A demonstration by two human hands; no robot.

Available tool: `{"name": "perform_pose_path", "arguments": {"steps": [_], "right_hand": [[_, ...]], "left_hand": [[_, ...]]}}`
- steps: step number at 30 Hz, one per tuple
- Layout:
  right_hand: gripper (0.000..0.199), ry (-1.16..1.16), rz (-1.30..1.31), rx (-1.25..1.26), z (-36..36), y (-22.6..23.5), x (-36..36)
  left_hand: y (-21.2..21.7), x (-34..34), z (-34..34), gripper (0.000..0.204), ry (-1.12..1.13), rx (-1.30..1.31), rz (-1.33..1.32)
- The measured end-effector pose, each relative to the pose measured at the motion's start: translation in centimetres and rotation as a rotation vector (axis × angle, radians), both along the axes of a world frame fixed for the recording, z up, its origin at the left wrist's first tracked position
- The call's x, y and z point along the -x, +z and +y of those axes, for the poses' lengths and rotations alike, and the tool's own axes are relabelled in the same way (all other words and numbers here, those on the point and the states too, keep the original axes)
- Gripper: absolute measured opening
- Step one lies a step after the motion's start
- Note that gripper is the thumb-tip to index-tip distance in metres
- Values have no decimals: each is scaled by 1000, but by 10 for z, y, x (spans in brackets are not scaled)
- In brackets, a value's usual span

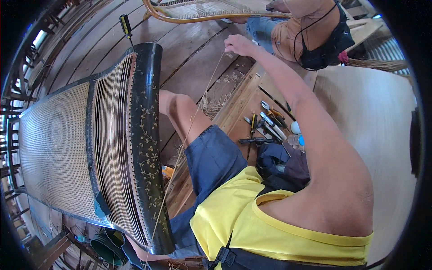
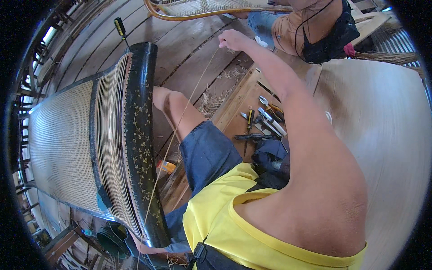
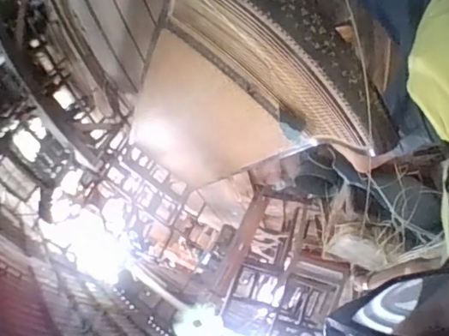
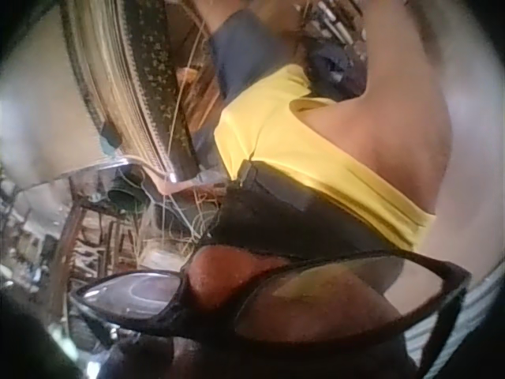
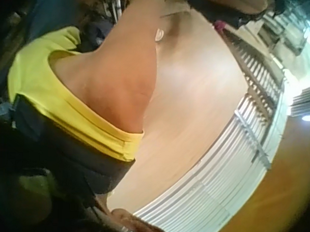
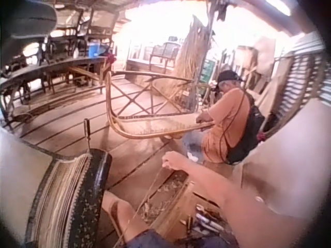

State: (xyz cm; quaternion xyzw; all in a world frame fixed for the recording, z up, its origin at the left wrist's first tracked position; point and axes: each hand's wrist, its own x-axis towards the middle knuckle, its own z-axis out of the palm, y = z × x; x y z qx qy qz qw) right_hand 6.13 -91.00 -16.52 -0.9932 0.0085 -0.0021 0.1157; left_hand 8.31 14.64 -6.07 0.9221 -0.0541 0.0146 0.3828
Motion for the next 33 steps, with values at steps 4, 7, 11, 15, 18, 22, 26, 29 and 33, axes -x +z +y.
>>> {"name": "perform_pose_path", "arguments": {"steps": [4, 7, 11, 15, 18, 22, 26, 29, 33], "right_hand": [[13, -67, -130, 69, -1, -15, 0], [11, -171, -211, 89, 8, -14, -2], [13, -312, -314, 94, 17, -19, 7], [11, -281, -406, 95, 44, 0, 11], [10, -164, -411, 133, 79, 36, 22], [12, 9, -362, 61, 116, 88, 57], [9, 76, -299, 9, 133, 131, 90], [9, 87, -273, 60, 133, 148, 101], [6, 111, -278, 84, 120, 153, 105]], "left_hand": [[14, 3, -17, 39, -15, 89, 8], [25, 12, -28, 40, -15, 158, 7], [28, 4, -68, 41, -47, 257, 34], [38, 7, -106, 42, -59, 351, 39], [44, 6, -142, 43, -67, 428, 39], [47, 6, -205, 44, -95, 546, 43], [54, -5, -286, 46, -165, 656, 68], [78, 26, -474, 57, -422, 231, -127], [-14, 6, -620, 49, -743, 73, -549]]}}
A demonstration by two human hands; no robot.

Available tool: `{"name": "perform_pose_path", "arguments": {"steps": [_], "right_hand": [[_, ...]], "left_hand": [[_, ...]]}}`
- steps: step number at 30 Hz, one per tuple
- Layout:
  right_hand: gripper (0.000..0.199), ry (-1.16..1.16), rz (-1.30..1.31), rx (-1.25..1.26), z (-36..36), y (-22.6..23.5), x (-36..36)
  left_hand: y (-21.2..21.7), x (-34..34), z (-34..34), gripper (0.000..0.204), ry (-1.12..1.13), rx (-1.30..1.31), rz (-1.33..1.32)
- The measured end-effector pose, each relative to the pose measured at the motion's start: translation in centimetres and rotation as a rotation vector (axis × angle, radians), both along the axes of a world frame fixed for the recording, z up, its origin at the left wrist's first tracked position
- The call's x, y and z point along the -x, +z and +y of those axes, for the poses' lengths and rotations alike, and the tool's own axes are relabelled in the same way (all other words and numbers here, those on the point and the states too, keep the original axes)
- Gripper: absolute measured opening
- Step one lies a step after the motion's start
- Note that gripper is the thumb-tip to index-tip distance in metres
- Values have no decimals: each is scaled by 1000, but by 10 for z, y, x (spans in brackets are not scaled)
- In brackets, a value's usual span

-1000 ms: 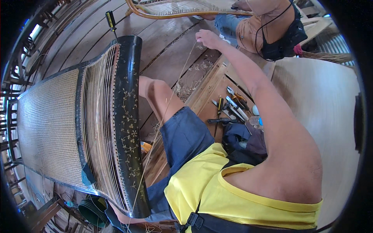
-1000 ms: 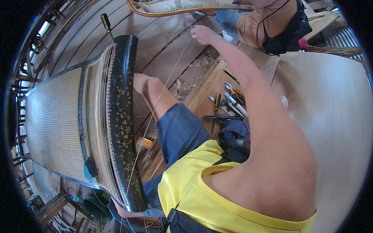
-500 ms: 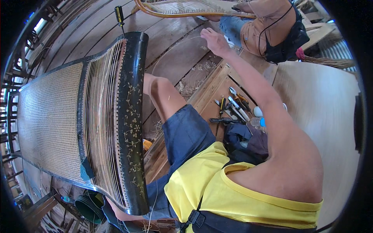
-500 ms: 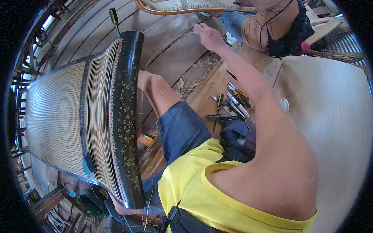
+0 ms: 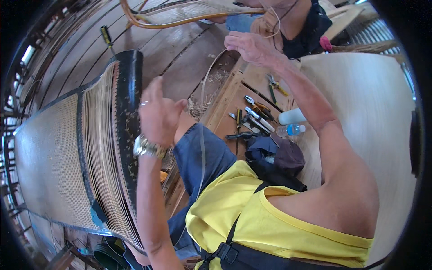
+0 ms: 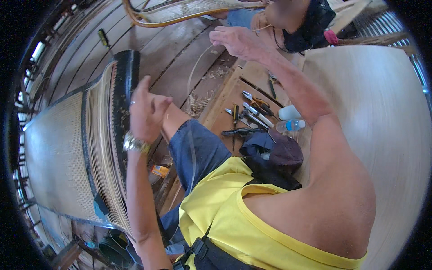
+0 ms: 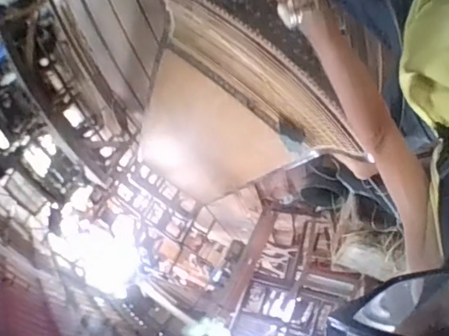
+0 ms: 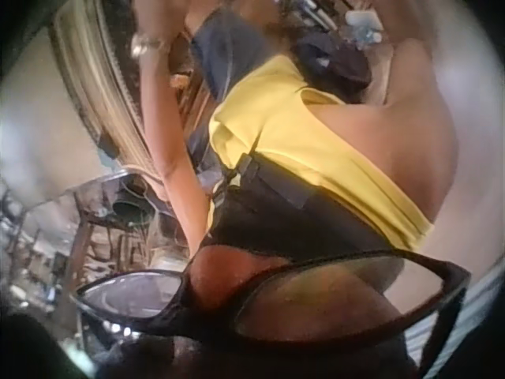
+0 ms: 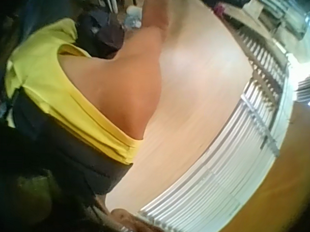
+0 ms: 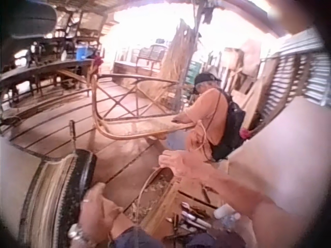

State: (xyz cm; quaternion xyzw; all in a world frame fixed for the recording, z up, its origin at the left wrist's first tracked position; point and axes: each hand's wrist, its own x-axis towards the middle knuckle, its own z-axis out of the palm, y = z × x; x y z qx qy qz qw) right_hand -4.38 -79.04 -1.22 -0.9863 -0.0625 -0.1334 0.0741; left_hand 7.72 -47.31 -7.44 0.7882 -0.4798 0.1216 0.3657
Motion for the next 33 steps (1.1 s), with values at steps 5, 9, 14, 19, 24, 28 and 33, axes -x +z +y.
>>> {"name": "perform_pose_path", "arguments": {"steps": [5, 9, 14, 19, 24, 28, 33], "right_hand": [[8, -96, 53, 48, -39, -15, 19], [11, -88, 122, 46, -55, -38, 12], [15, -64, 141, 37, -58, -69, 3], [33, -515, -325, 48, -79, -102, 47], [33, -788, 550, -209, -105, -167, 155], [31, -890, 771, -160, -62, -197, 207], [23, -848, 734, -308, -4, -203, 227]], "left_hand": [[-29, 45, -47, 40, -343, 20, 1274], [-28, 74, -44, 32, -304, 73, 1532], [-53, 69, -53, 26, -146, -196, 1527], [-89, 51, -39, 23, -142, -42, 1935], [-91, 43, -26, 22, -164, -85, 1862], [-93, 32, -19, 22, -105, -50, 1853], [-100, 16, -9, 19, -21, 244, 2164]]}}
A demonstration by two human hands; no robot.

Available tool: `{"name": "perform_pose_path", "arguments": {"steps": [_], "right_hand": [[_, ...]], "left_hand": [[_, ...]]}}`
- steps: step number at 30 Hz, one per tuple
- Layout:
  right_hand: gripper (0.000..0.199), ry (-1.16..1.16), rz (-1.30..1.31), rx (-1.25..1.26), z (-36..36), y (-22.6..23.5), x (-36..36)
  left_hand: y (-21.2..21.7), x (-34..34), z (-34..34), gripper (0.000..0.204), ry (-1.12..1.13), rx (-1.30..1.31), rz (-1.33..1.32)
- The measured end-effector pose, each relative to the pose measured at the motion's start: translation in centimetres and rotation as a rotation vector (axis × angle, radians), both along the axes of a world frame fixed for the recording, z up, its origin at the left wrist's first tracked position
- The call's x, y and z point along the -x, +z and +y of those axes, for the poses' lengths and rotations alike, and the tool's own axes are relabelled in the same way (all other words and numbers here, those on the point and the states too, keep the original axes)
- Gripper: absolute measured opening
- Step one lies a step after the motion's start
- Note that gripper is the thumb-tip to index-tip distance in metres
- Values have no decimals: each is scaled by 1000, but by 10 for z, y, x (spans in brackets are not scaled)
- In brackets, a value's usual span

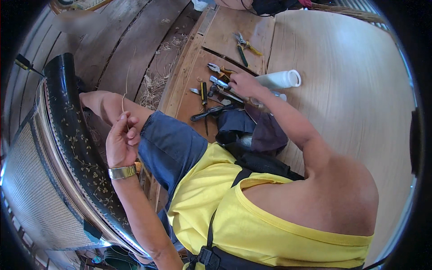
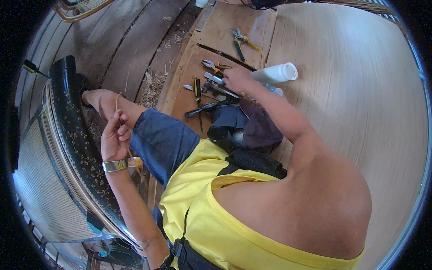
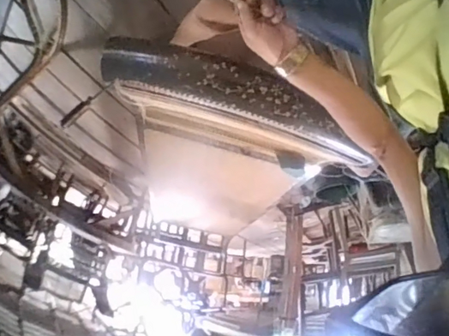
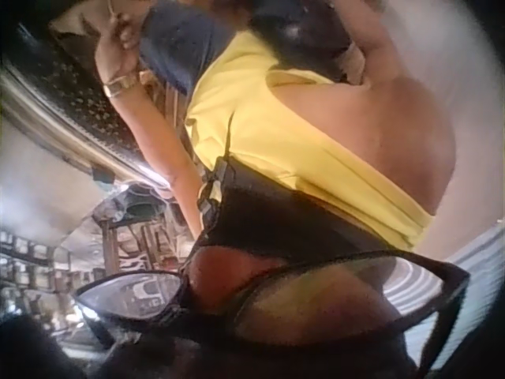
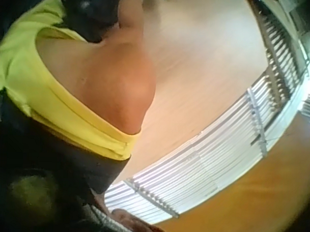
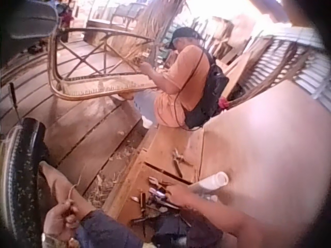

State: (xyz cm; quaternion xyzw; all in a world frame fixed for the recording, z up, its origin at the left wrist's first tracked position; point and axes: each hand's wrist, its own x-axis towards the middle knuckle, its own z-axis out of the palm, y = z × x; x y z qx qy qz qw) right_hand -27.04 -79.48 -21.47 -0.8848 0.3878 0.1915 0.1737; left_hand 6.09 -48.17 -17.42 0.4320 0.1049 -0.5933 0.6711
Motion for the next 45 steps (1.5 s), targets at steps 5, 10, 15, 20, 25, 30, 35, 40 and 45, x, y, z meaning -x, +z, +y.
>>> {"name": "perform_pose_path", "arguments": {"steps": [5, 10, 15, 20, 25, 30, 35, 40, 45], "right_hand": [[26, 115, 87, -81, 42, -1, 2], [18, 28, -179, 76, 46, -11, 10], [16, 280, -173, 142, 35, -18, 7], [13, 390, -219, 114, 16, -27, -3], [11, 210, -139, 152, 10, -23, -15], [14, -32, -435, 64, 2, 1, -25], [14, -77, -476, -195, 42, 44, -80], [18, -328, -823, -756, 46, 42, -79], [30, 449, -131, -174, 33, -2, -28]], "left_hand": [[-7, 0, 10, 16, 80, 117, 146], [4, 5, 13, 15, 156, 199, 254], [1, 24, 12, 14, 112, 148, 224], [3, 41, 13, 9, 96, -75, -22], [-5, 42, 15, 8, 166, -90, -104], [-8, 39, 24, 8, 253, -78, -107], [-12, 45, 24, 8, 225, -72, -101], [-15, 44, 26, 7, 225, -46, -80], [-17, 44, 28, 7, 224, -30, -80]]}}
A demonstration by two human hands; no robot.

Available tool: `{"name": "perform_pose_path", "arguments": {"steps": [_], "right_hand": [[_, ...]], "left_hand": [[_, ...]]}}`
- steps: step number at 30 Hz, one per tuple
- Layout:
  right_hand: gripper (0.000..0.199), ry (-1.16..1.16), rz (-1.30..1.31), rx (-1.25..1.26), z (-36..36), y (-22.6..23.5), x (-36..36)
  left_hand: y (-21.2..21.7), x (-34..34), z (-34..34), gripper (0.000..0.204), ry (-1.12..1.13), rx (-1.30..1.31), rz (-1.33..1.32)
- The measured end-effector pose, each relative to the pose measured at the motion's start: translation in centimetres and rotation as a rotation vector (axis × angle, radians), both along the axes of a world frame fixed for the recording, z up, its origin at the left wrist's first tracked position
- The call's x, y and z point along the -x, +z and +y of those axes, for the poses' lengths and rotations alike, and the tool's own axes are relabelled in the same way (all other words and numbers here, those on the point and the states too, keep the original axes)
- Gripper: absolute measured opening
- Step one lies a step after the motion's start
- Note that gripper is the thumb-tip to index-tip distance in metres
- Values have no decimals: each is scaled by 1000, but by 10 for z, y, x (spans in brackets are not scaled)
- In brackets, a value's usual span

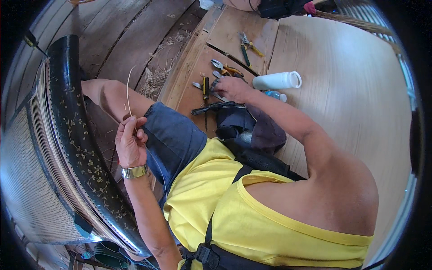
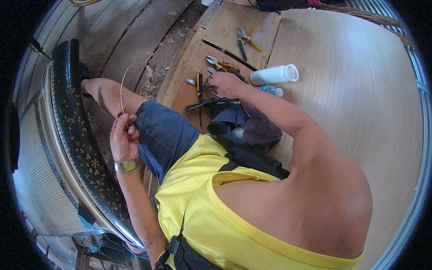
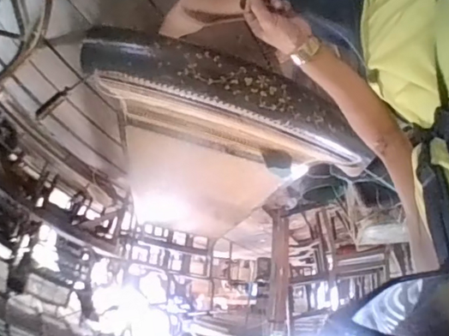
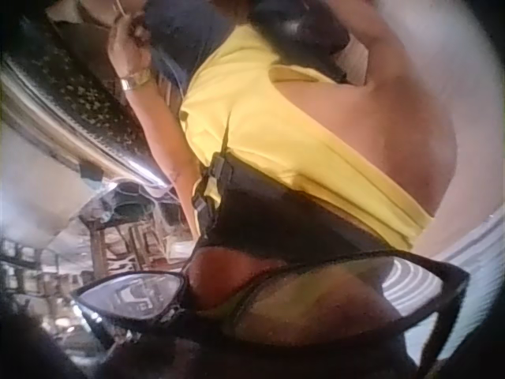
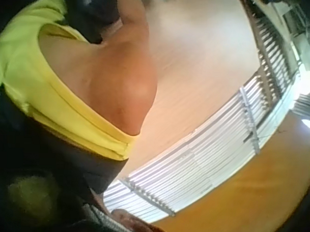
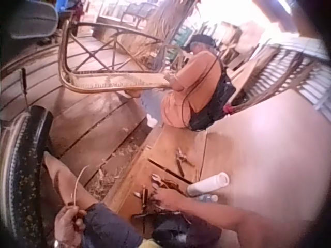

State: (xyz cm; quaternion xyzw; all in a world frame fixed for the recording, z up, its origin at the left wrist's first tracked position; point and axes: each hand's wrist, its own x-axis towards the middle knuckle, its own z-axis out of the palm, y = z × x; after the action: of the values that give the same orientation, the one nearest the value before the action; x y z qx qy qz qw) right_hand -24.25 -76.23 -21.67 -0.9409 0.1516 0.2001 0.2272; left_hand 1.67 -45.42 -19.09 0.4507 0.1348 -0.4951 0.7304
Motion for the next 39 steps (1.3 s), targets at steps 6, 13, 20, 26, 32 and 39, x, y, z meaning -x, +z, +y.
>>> {"name": "perform_pose_path", "arguments": {"steps": [6, 13, 20, 26, 32, 39], "right_hand": [[22, 193, -174, 288, -5, -29, 28], [24, 244, -179, 238, -11, -29, 37], [24, -85, -11, -134, -2, 12, 11], [24, -11, 252, -81, 21, -10, 8], [20, -14, 346, 227, 36, -22, 28], [24, -7, 70, 15, 28, 3, 20]], "left_hand": [[-3, 2, 3, 5, 2, 11, 11], [0, 3, -2, 7, -32, -9, -25], [-2, 4, 6, 9, -39, -28, -62], [4, 11, 2, 9, -48, -67, -127], [4, 18, 16, 10, -51, -106, -141], [0, 30, 39, 13, -76, -213, -147]]}}
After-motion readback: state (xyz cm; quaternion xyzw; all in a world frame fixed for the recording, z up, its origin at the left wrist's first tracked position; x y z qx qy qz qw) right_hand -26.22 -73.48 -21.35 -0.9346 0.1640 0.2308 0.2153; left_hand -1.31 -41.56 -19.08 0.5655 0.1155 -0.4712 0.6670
